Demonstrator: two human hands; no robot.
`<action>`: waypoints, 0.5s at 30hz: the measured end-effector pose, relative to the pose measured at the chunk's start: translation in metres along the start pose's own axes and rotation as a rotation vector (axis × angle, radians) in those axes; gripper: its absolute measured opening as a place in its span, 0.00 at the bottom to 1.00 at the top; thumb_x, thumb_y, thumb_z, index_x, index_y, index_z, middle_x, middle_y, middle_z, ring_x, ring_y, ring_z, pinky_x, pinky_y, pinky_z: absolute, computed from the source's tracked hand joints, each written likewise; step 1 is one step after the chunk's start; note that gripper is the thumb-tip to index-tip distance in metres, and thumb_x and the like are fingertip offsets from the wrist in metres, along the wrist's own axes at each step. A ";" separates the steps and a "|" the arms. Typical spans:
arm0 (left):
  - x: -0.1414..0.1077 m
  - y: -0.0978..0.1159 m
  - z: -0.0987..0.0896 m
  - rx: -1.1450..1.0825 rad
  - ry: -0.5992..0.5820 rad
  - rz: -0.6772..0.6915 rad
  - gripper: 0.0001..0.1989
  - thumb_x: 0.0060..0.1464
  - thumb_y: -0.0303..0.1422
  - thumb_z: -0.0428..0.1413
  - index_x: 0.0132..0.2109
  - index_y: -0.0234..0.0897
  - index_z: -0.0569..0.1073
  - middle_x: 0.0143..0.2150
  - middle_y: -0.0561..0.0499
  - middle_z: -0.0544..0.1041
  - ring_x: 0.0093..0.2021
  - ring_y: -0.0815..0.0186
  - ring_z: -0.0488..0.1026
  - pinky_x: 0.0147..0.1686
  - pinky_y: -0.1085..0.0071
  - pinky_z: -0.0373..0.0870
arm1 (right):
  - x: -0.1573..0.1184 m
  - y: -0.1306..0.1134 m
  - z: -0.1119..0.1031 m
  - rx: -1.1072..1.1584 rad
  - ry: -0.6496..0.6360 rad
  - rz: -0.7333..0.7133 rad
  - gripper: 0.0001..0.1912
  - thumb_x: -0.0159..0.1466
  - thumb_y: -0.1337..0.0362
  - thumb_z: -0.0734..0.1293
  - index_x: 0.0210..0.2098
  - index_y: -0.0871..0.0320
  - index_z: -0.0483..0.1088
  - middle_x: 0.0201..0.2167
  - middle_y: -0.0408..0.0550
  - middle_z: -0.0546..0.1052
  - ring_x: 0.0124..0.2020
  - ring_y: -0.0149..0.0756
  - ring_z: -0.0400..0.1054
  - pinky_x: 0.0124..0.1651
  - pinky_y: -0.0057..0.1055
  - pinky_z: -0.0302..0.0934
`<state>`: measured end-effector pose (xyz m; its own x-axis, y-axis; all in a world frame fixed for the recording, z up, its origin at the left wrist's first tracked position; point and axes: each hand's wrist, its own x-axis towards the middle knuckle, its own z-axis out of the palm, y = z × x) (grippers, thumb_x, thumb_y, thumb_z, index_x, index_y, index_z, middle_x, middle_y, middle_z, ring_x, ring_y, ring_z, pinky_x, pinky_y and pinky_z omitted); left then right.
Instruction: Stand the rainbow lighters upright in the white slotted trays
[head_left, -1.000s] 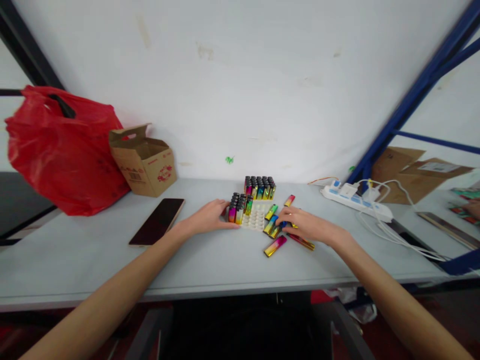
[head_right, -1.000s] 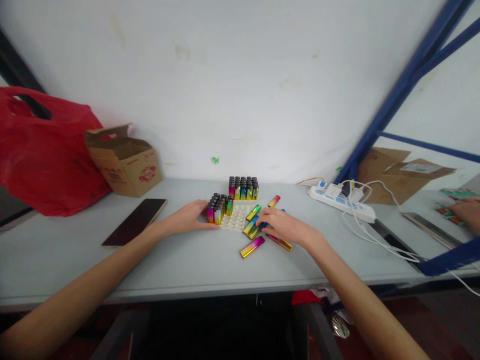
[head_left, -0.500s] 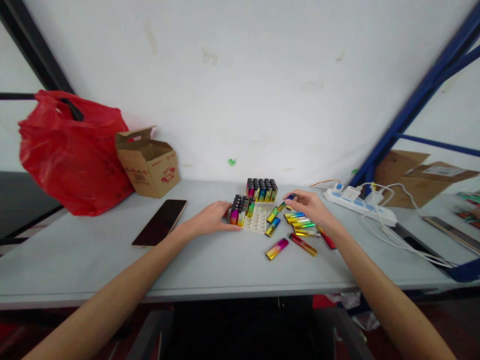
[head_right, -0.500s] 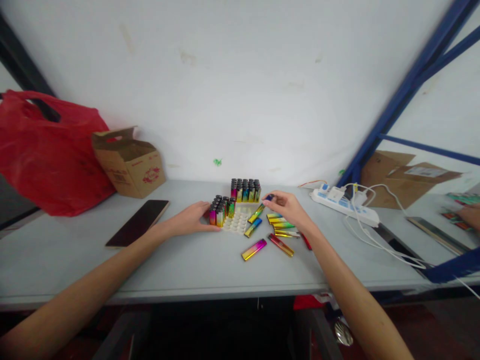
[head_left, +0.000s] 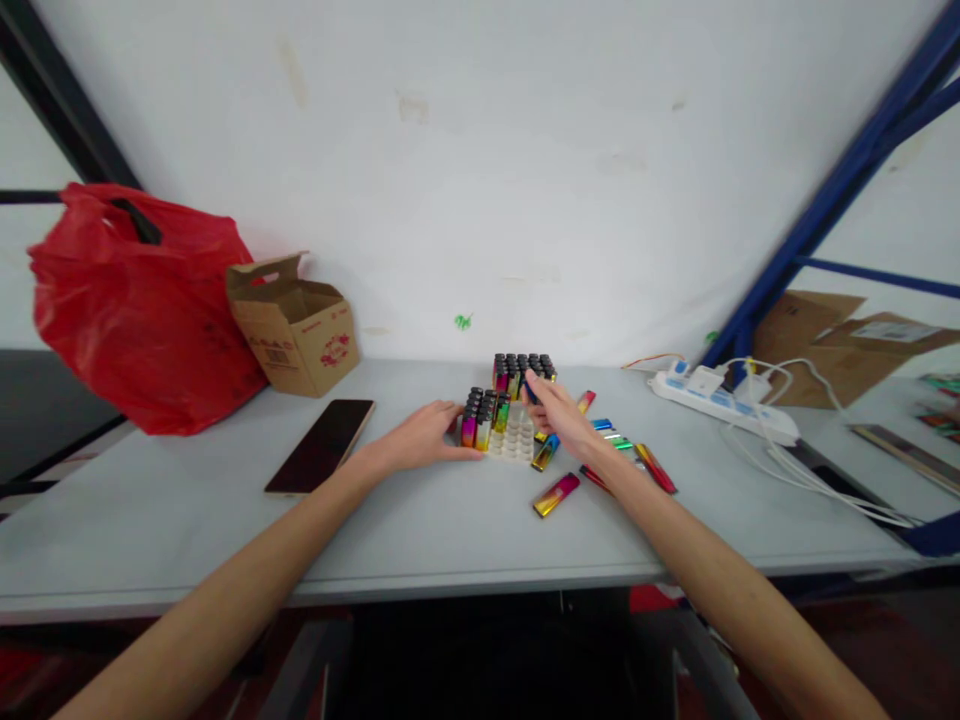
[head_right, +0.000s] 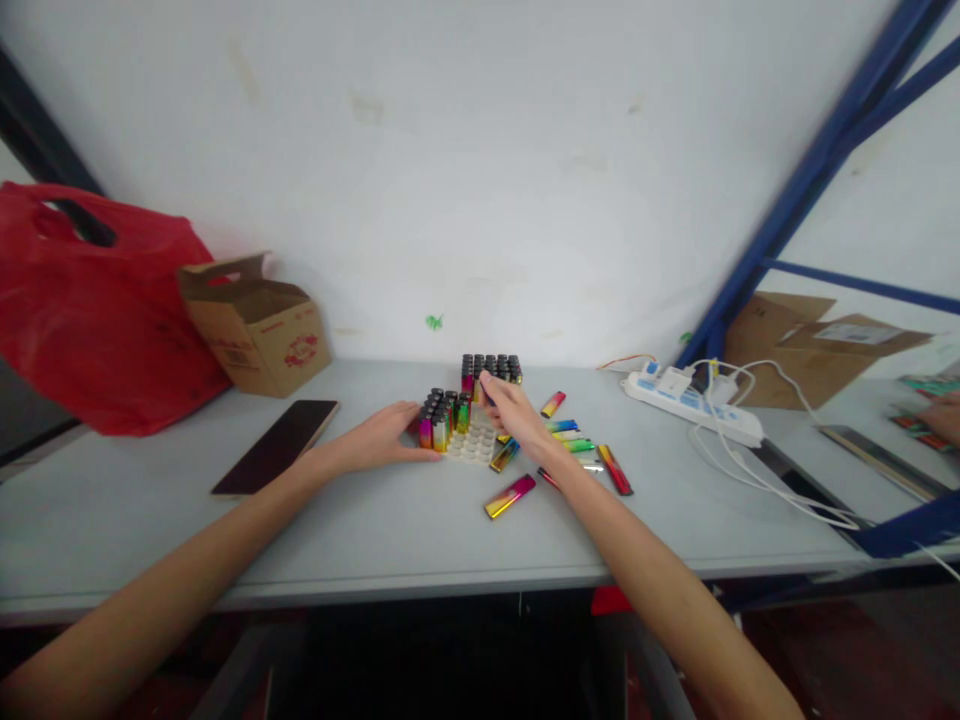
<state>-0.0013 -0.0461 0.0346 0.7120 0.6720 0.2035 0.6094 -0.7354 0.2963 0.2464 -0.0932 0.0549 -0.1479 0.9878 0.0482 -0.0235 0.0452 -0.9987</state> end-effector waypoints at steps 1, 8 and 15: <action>0.000 0.000 0.000 0.005 -0.005 -0.004 0.37 0.49 0.63 0.58 0.49 0.34 0.74 0.47 0.40 0.79 0.47 0.49 0.75 0.50 0.59 0.70 | -0.001 0.005 0.001 -0.010 -0.013 0.038 0.31 0.62 0.33 0.61 0.25 0.55 0.59 0.18 0.33 0.48 0.16 0.22 0.37 0.18 0.23 0.33; 0.001 0.004 -0.003 0.009 -0.010 -0.002 0.36 0.50 0.62 0.58 0.48 0.33 0.74 0.46 0.41 0.79 0.46 0.50 0.76 0.49 0.59 0.71 | -0.001 0.019 0.009 -0.056 0.095 0.039 0.27 0.67 0.44 0.57 0.18 0.53 0.50 0.14 0.35 0.49 0.16 0.25 0.37 0.18 0.27 0.34; 0.001 0.003 -0.002 0.016 -0.004 -0.004 0.34 0.49 0.62 0.59 0.47 0.34 0.74 0.45 0.42 0.80 0.44 0.51 0.76 0.47 0.60 0.71 | -0.003 0.017 0.010 -0.085 0.090 -0.001 0.30 0.66 0.39 0.57 0.19 0.54 0.54 0.15 0.35 0.49 0.16 0.25 0.40 0.19 0.26 0.35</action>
<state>0.0002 -0.0474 0.0379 0.7108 0.6749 0.1982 0.6181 -0.7338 0.2819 0.2367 -0.0964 0.0378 -0.0589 0.9969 0.0512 0.0605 0.0548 -0.9967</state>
